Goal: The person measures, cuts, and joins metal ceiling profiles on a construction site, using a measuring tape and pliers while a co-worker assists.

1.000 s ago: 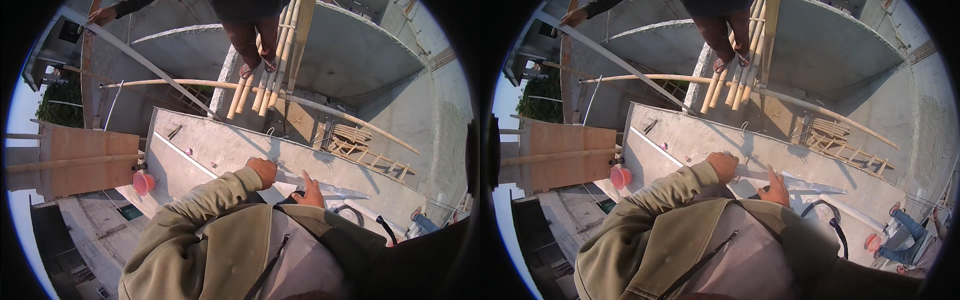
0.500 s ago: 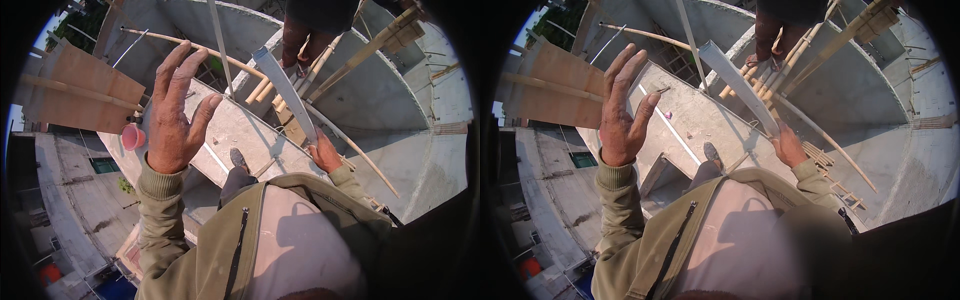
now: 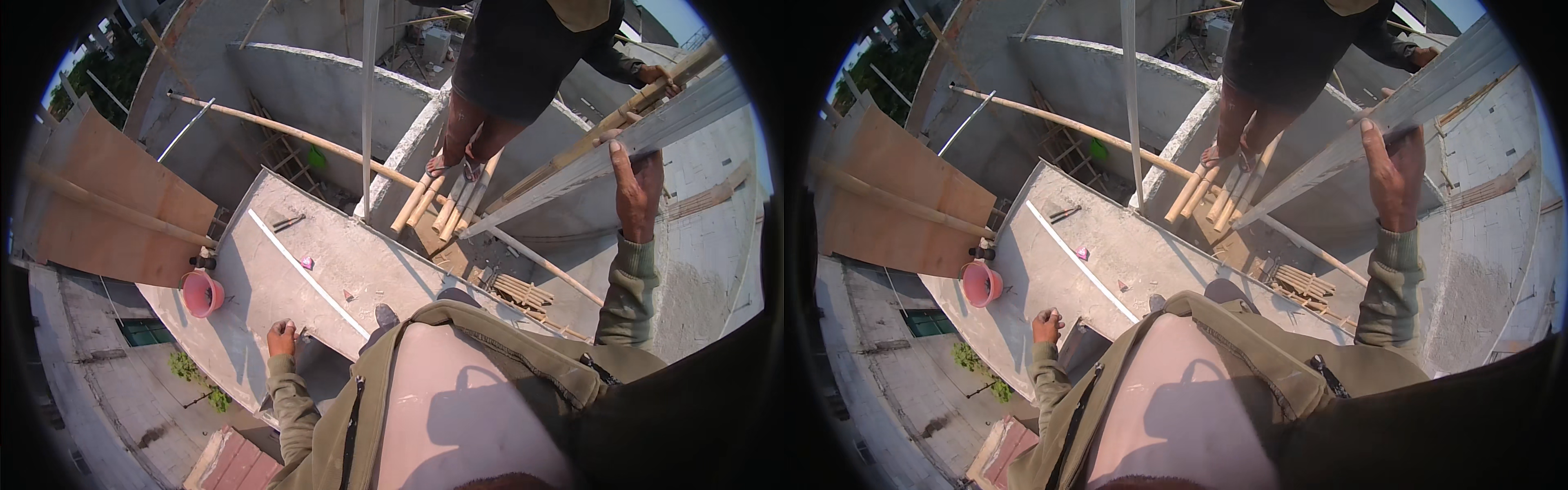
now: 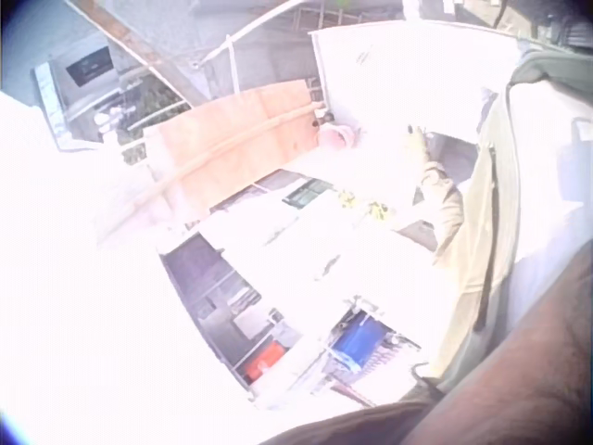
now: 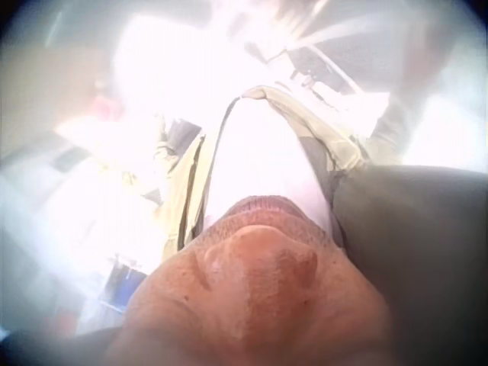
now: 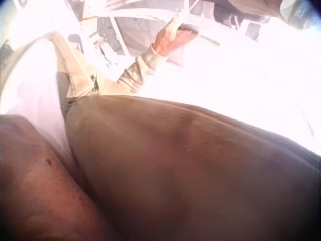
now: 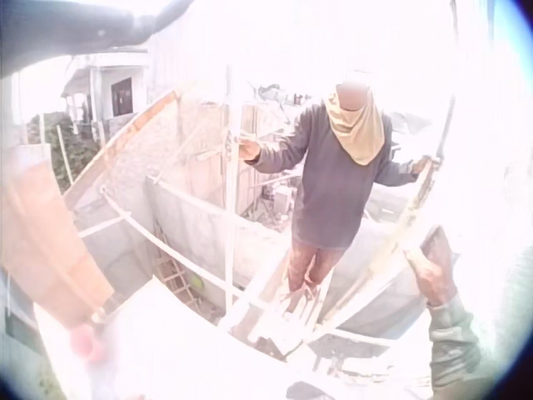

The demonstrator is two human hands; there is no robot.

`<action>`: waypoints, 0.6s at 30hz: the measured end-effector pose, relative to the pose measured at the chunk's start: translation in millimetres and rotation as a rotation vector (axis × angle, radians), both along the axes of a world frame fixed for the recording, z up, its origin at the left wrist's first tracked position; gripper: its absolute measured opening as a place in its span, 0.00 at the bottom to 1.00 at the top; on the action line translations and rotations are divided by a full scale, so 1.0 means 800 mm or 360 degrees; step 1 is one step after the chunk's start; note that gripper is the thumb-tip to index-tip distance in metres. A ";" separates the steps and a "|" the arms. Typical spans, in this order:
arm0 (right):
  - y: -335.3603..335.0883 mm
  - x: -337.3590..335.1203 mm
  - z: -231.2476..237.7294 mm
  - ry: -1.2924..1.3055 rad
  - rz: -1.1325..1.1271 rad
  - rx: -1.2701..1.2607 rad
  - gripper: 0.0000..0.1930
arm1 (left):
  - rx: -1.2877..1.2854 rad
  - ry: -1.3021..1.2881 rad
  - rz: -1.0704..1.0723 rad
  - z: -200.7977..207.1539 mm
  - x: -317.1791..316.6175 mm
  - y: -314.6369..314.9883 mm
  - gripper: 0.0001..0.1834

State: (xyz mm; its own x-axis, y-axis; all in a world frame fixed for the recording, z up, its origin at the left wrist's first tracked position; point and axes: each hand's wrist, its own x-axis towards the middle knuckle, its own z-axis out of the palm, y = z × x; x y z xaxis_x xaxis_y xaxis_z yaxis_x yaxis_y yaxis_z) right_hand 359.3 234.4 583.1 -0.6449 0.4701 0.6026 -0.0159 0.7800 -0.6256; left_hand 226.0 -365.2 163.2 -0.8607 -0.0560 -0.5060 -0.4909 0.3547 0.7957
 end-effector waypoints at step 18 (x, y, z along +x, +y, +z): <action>0.115 -0.327 -0.221 0.0067 0.0243 -0.0248 0.18 | 0.0052 0.0564 -0.0503 0.193 -0.230 0.156 0.23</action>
